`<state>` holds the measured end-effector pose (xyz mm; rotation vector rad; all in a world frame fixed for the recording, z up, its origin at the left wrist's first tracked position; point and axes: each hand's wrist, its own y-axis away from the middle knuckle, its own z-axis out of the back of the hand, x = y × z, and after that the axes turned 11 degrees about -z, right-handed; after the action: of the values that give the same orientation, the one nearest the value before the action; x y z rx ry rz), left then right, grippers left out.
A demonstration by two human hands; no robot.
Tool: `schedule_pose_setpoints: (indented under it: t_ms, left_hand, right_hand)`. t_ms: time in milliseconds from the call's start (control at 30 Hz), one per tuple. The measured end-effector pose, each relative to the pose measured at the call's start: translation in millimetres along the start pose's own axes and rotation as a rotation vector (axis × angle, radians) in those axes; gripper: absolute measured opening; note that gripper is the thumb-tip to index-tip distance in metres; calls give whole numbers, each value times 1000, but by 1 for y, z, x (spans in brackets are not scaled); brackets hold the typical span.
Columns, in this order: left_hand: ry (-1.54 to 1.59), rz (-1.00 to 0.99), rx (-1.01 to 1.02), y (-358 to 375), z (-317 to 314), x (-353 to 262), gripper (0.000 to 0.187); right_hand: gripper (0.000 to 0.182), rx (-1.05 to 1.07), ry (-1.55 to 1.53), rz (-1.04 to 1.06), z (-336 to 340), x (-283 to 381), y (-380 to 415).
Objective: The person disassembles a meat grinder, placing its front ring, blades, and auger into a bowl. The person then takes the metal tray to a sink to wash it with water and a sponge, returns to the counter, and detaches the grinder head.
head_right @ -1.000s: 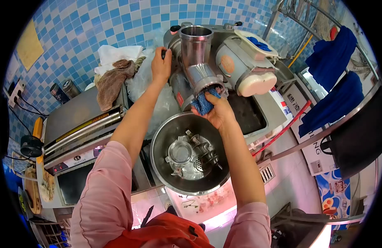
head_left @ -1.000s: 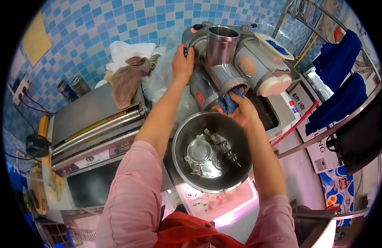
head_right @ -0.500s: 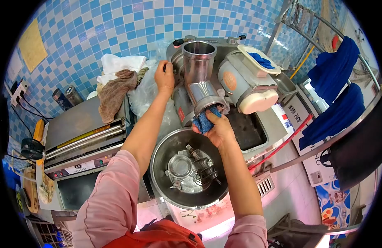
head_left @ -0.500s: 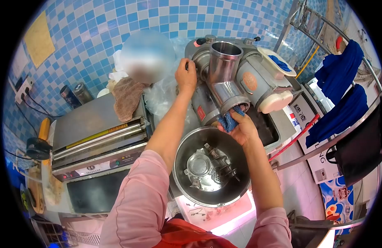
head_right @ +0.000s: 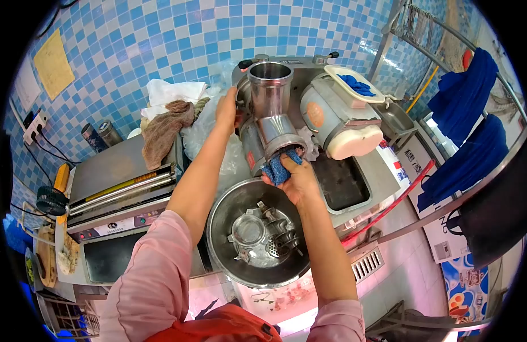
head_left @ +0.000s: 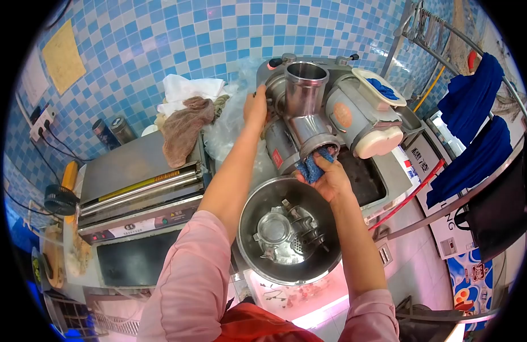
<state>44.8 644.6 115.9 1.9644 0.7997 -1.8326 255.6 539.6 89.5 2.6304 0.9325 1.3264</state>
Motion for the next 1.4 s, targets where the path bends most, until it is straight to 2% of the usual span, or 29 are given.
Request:
schedule_pose_setpoints:
  t_ms: [100,200,300,333,433,833,1033,1100,1133,1200,1267,1300,1367,1400]
  left_hand:
    - [171,170,118,-15,0,2,39]
    - [34,269,141,-21,2,-7,40]
    - [-159,-126,-55,-21,-6,10,44]
    - [-256,-190,-129,-15,-9,9,43]
    - [-297,-290,-136,-6,-7,3,37]
    - [-228,-543,-196,-5,-7,23,26]
    - [-232,-602,-131,-7,-4,30,30]
    - [-239,-602,-31,-13,2,36,36]
    - [-242,-602,20,-15,6,33,39]
    - [-118,-292,192,-20,17,21,48]
    - [7,-2,315,-15,26,2,60]
    - [8,71,335,-19,27,6,60]
    - [4,207,382,-35,28,16,59]
    - [3,204,407,-32,30,14,59]
  right_hand:
    - [21,36,15,-11,5,-1,-4]
    - [20,9,11,-8,1,0,-2]
    - [20,-1,29,-2,1,0,-2]
    - [20,4,29,-4,1,1,-3]
    - [20,8,17,-13,2,-2,-3]
    - [20,52,48,38,5,-3,-5]
    - [19,32,33,51,1,-3,-1]
    - [20,21,3,69,0,-10,7]
    - [20,-6,46,77,-2,-15,17]
    - [20,-62,142,93,-2,-26,49]
    - [22,-215,586,172,0,-46,75]
    - [21,-207,1082,354,30,-68,67]
    - [30,-251,1565,368,38,-83,75]
    - [33,-288,1580,368,36,-84,76]
